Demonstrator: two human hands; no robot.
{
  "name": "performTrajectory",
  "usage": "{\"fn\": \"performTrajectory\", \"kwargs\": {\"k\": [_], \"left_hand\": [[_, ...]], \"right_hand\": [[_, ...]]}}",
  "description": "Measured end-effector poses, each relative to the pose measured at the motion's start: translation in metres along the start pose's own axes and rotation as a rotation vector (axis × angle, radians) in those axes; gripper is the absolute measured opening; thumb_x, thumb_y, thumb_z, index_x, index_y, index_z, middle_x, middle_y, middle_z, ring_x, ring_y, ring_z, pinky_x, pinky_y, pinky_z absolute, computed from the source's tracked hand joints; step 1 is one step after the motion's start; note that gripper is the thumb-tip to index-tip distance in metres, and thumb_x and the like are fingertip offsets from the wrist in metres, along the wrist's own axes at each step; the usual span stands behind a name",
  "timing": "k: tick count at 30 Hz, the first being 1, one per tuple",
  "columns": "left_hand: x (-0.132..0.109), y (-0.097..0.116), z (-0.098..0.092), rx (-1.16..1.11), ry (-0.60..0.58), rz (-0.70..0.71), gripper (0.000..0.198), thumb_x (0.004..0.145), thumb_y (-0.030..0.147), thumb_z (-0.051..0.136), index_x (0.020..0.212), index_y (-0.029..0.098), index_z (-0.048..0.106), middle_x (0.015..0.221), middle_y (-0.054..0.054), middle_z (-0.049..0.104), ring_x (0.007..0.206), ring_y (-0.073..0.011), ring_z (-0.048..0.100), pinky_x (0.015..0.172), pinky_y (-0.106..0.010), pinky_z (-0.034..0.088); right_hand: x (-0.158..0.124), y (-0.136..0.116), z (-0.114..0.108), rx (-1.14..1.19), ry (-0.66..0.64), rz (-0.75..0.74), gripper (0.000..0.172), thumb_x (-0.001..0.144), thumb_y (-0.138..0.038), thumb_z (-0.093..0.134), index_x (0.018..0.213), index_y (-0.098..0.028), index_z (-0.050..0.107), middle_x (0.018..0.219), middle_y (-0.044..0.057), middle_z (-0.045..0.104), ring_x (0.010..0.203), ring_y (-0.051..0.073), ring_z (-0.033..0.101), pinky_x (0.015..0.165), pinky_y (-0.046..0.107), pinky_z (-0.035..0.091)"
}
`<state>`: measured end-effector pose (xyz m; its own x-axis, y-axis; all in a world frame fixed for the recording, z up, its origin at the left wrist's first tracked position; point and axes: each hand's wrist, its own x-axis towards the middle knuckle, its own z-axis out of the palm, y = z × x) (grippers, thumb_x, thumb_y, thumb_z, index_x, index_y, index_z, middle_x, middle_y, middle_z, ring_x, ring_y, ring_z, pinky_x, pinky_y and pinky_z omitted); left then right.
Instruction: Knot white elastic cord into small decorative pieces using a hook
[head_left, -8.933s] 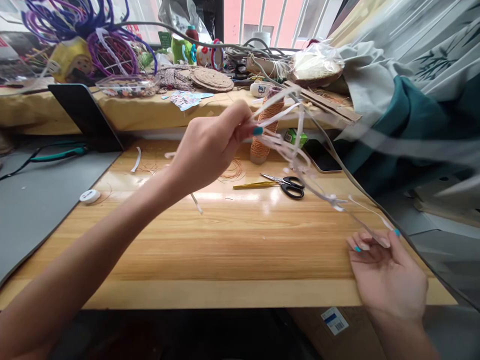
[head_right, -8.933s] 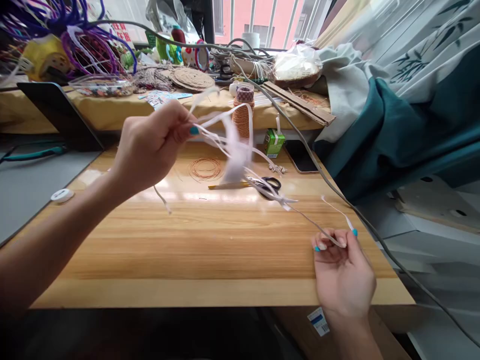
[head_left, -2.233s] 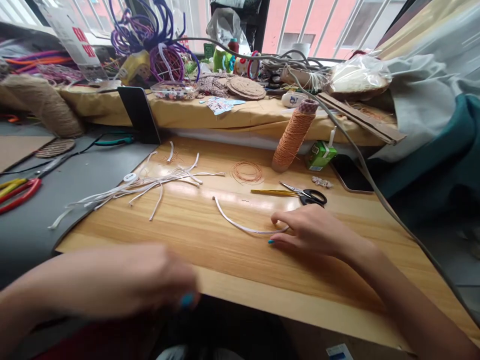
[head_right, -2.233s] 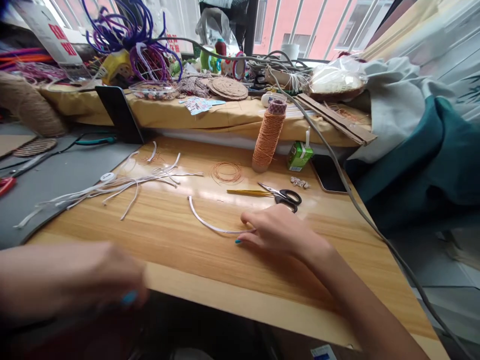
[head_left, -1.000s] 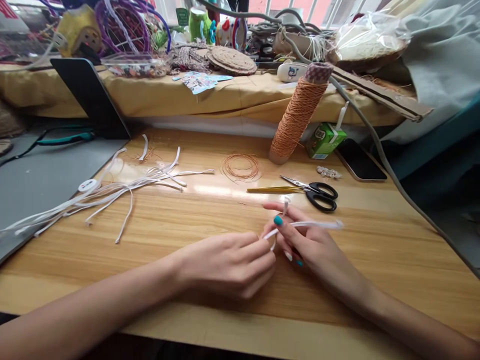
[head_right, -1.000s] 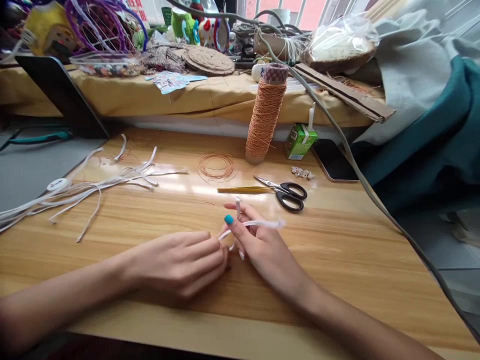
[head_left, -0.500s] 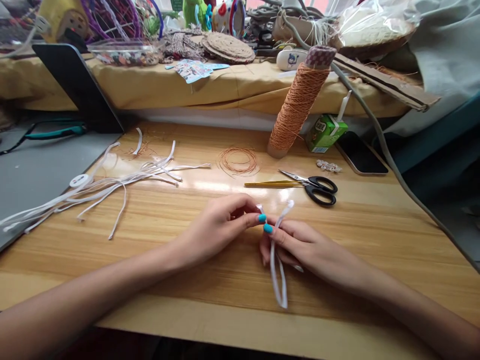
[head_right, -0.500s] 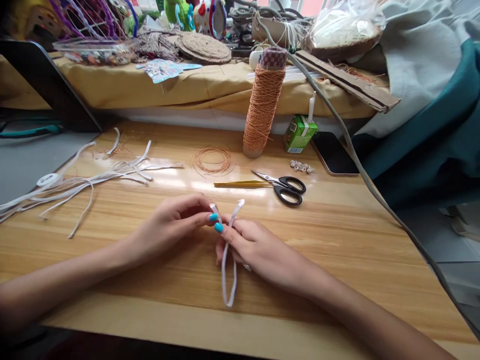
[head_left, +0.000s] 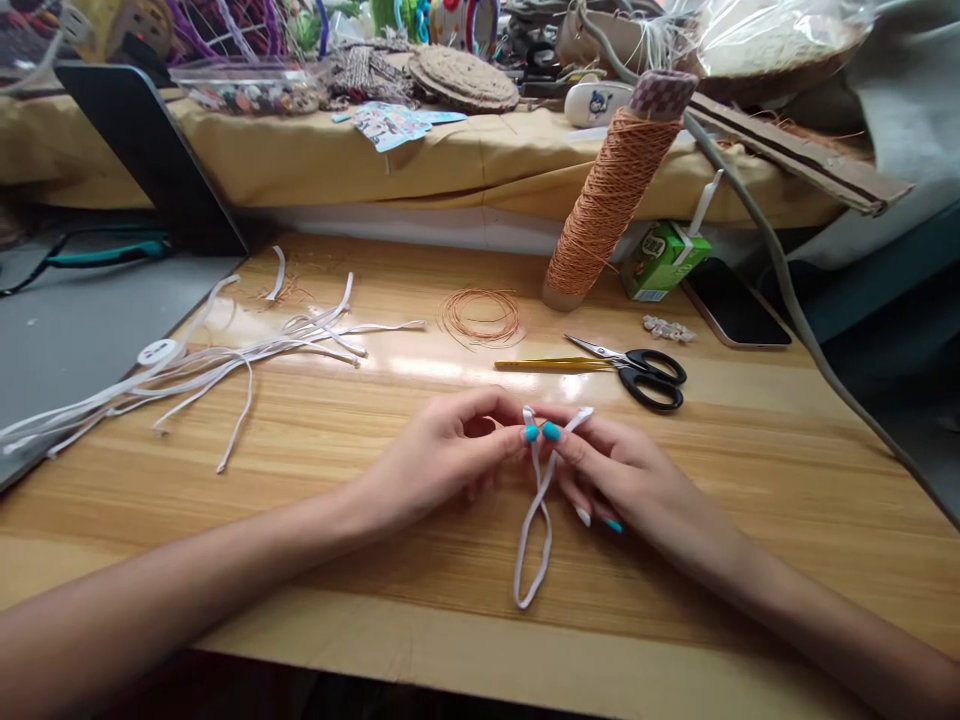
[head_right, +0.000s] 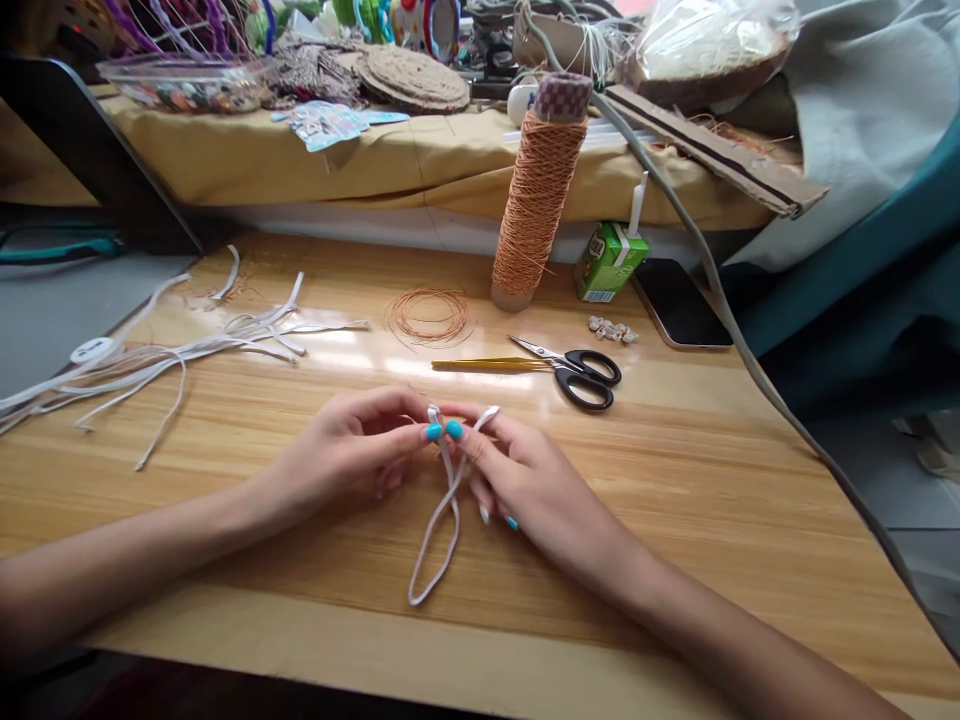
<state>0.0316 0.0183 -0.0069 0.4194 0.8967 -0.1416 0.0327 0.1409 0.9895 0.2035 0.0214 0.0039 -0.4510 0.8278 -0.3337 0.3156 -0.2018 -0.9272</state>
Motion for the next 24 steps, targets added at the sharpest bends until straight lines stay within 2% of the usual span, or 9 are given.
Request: {"fn": "performTrajectory", "kwargs": {"k": [2, 4, 7, 10, 12, 14, 17, 20, 24], "left_hand": [[0.0002, -0.0001, -0.0011, 0.003, 0.015, 0.007, 0.017, 0.08, 0.03, 0.051, 0.081, 0.013, 0.053, 0.055, 0.005, 0.048, 0.039, -0.0025, 0.043, 0.036, -0.012, 0.036], [0.0008, -0.0003, -0.0022, -0.014, 0.039, 0.021, 0.014, 0.08, 0.026, 0.05, 0.081, 0.013, 0.052, 0.064, 0.003, 0.054, 0.039, -0.0017, 0.044, 0.035, -0.012, 0.037], [0.0022, -0.0002, -0.0027, -0.061, 0.06, 0.039, 0.009, 0.078, 0.02, 0.05, 0.082, 0.013, 0.049, 0.074, 0.0, 0.057, 0.038, -0.0009, 0.045, 0.034, -0.012, 0.037], [0.0036, 0.0001, -0.0022, -0.065, 0.078, 0.015, 0.009, 0.077, 0.02, 0.051, 0.081, 0.013, 0.049, 0.069, 0.001, 0.056, 0.037, -0.0014, 0.045, 0.033, -0.012, 0.036], [0.0042, 0.0003, -0.0023, -0.055, 0.074, -0.009, 0.01, 0.077, 0.021, 0.052, 0.08, 0.012, 0.05, 0.068, 0.001, 0.056, 0.037, -0.0016, 0.045, 0.033, -0.012, 0.036], [0.0046, 0.0002, -0.0031, -0.059, 0.058, -0.024, 0.012, 0.078, 0.024, 0.051, 0.08, 0.013, 0.051, 0.066, 0.001, 0.056, 0.037, -0.0022, 0.045, 0.034, -0.013, 0.037], [0.0052, -0.0002, -0.0045, -0.055, 0.054, -0.04, 0.016, 0.08, 0.029, 0.049, 0.082, 0.013, 0.052, 0.053, 0.004, 0.052, 0.037, -0.0038, 0.044, 0.034, -0.013, 0.037], [0.0059, -0.0003, -0.0044, -0.042, 0.051, -0.05, 0.015, 0.08, 0.027, 0.049, 0.083, 0.013, 0.053, 0.048, 0.006, 0.047, 0.038, -0.0045, 0.044, 0.035, -0.013, 0.037], [0.0052, -0.0003, -0.0026, -0.025, 0.042, -0.05, 0.013, 0.076, 0.021, 0.051, 0.085, 0.012, 0.053, 0.063, 0.002, 0.053, 0.044, -0.0038, 0.046, 0.035, -0.012, 0.037]], "right_hand": [[0.0007, 0.0022, 0.0014, 0.087, 0.131, -0.038, 0.038, 0.083, -0.038, 0.046, 0.113, -0.016, 0.05, 0.058, -0.004, 0.048, 0.042, 0.006, 0.036, 0.038, 0.019, 0.027], [0.0004, 0.0036, 0.0032, 0.162, 0.182, -0.059, 0.042, 0.083, -0.038, 0.046, 0.119, -0.017, 0.046, 0.069, -0.001, 0.051, 0.045, 0.005, 0.036, 0.039, 0.02, 0.028], [-0.0016, 0.0034, 0.0054, 0.168, 0.136, -0.047, 0.047, 0.085, -0.04, 0.041, 0.127, -0.018, 0.038, 0.07, -0.002, 0.049, 0.048, 0.006, 0.037, 0.041, 0.021, 0.03], [-0.0023, 0.0016, 0.0055, 0.132, 0.095, -0.046, 0.046, 0.086, -0.039, 0.039, 0.127, -0.018, 0.036, 0.061, -0.004, 0.047, 0.047, 0.007, 0.035, 0.044, 0.022, 0.029], [-0.0009, 0.0012, 0.0046, 0.159, 0.088, -0.052, 0.04, 0.085, -0.038, 0.041, 0.119, -0.017, 0.038, 0.055, -0.006, 0.046, 0.045, 0.007, 0.033, 0.043, 0.021, 0.027], [0.0012, 0.0019, 0.0037, 0.202, 0.106, -0.057, 0.029, 0.083, -0.038, 0.045, 0.104, -0.018, 0.041, 0.052, -0.007, 0.047, 0.041, 0.006, 0.03, 0.039, 0.02, 0.022], [0.0027, 0.0041, 0.0034, 0.204, 0.147, -0.083, 0.021, 0.08, -0.038, 0.05, 0.082, -0.019, 0.042, 0.055, -0.005, 0.052, 0.039, 0.004, 0.032, 0.036, 0.018, 0.021], [0.0013, 0.005, 0.0042, 0.129, 0.138, -0.101, 0.017, 0.079, -0.035, 0.051, 0.078, -0.018, 0.049, 0.057, -0.004, 0.05, 0.042, 0.005, 0.037, 0.036, 0.018, 0.025], [-0.0011, 0.0031, 0.0043, 0.003, 0.085, -0.096, 0.018, 0.081, -0.033, 0.049, 0.075, -0.018, 0.057, 0.051, -0.004, 0.044, 0.043, 0.006, 0.037, 0.038, 0.019, 0.027]]}}
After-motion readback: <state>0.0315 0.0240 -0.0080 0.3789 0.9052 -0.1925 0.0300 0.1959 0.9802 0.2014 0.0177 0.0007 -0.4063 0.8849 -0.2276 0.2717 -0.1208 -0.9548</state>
